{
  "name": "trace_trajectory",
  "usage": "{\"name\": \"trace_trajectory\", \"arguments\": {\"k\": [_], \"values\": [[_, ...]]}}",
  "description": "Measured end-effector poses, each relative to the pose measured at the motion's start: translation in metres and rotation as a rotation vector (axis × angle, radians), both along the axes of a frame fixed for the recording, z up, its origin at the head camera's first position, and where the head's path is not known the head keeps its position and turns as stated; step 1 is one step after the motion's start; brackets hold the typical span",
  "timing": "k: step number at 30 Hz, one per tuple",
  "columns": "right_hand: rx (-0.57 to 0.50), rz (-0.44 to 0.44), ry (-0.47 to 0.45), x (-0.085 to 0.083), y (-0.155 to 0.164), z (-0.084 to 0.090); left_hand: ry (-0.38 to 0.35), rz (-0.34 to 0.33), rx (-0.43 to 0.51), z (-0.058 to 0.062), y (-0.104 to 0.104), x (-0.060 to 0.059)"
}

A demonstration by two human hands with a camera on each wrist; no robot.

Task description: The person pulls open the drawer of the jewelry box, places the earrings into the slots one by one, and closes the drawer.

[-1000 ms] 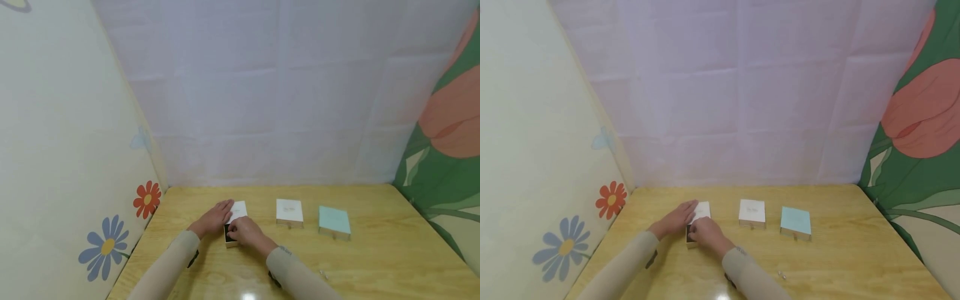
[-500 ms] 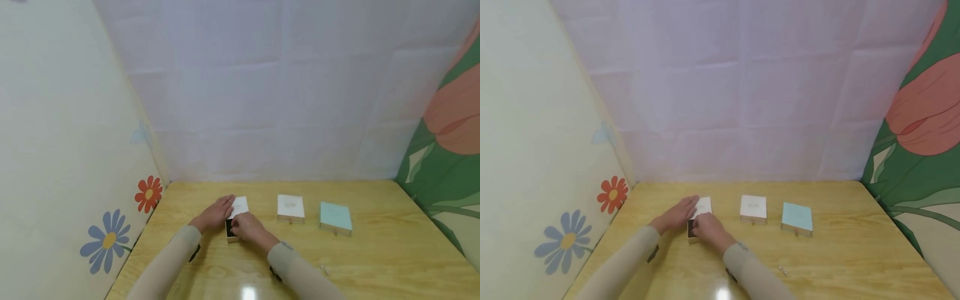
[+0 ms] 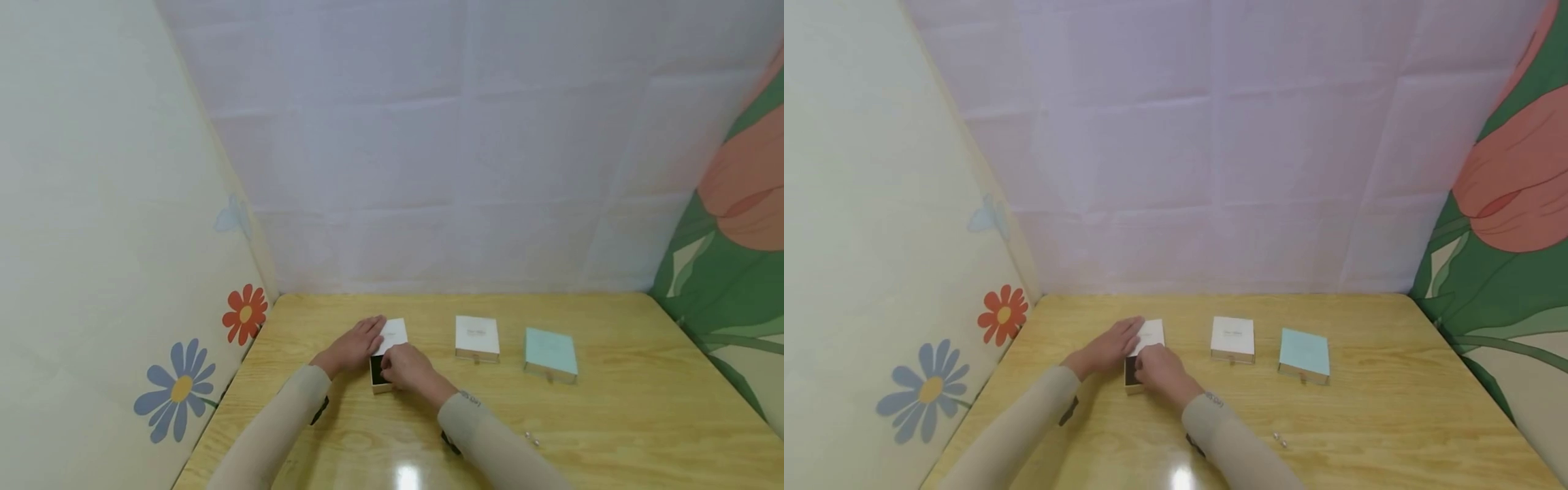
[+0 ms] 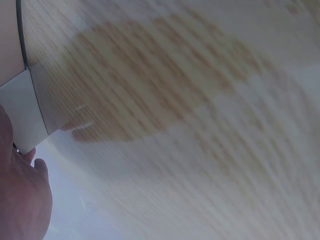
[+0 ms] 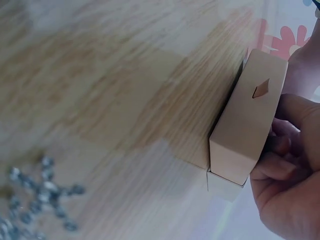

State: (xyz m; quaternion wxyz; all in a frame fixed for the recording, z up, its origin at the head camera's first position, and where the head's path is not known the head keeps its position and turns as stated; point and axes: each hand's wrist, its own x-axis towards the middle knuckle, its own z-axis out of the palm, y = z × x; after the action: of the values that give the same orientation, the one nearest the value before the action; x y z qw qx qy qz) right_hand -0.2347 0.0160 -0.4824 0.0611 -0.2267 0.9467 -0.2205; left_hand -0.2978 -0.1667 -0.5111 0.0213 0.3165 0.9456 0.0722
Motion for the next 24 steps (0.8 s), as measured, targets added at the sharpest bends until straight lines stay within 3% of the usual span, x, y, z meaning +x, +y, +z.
{"name": "trace_trajectory", "arguments": {"k": [19,24], "values": [[-0.036,0.021,-0.079,0.0017,0.0043,0.0012,0.004,-0.007,-0.010,0.0006,0.0008,0.0003],[-0.048,0.022,-0.060,0.0025,0.0042,0.0020,-0.003,-0.001,-0.013,0.0024,0.0016,0.0000]]}}
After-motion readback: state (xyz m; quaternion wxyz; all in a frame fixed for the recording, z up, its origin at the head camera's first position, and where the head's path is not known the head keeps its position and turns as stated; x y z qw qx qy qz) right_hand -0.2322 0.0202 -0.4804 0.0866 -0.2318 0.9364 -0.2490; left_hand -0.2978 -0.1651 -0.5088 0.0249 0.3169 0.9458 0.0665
